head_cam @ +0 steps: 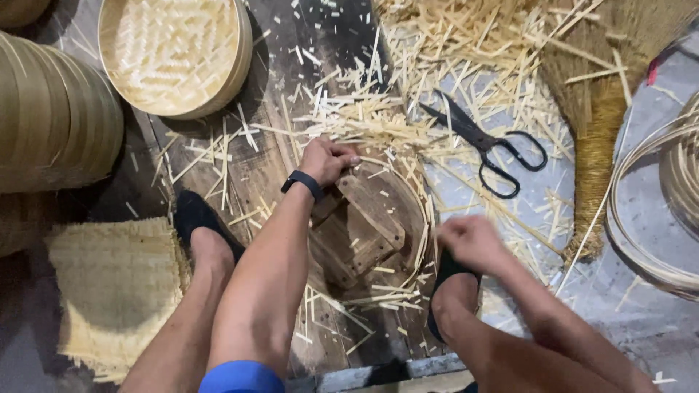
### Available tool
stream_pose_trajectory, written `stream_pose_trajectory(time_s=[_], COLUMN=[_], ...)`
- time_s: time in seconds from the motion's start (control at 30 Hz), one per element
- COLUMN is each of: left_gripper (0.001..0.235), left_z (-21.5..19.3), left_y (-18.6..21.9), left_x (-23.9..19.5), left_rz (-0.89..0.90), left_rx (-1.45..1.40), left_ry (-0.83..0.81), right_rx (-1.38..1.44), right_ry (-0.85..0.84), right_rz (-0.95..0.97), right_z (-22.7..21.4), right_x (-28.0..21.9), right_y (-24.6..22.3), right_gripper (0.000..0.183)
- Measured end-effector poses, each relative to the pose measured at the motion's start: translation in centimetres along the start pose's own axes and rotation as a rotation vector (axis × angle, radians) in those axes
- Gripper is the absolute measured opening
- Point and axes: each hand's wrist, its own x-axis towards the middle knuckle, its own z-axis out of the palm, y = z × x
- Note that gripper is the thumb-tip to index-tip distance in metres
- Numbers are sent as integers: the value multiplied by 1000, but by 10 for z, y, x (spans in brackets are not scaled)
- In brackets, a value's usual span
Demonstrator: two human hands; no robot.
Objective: The person repeatedly places a woven bamboo mat into a circular frame, flips it onto a wooden block, and uses scissors to trim the excess mat around the frame's edge. The finished trays are stacked nearby.
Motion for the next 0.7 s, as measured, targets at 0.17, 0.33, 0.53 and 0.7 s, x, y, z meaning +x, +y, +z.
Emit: stream_pose_trajectory(time_s=[0.17, 0.33, 0.53, 0.7], left_gripper=[20, 23, 20, 24], left_z=[-5, -57, -97, -93], left_y=[3, -9, -106, -153], left_x=[-10, -67, -95, -80], left_rz=[275, -107, -310, -245], left_rx=[315, 223, -88, -127], left_ry=[126, 358, 228, 421], right_rx=[305, 434, 427, 499], right_ry=[202, 21, 51, 69], right_rz=[59, 164, 83, 62], right_z=[-11, 31, 43, 48], right_x=[-3, -8, -4, 1], right_y=[-28, -21, -12, -3], right_gripper=[34, 39, 39, 37])
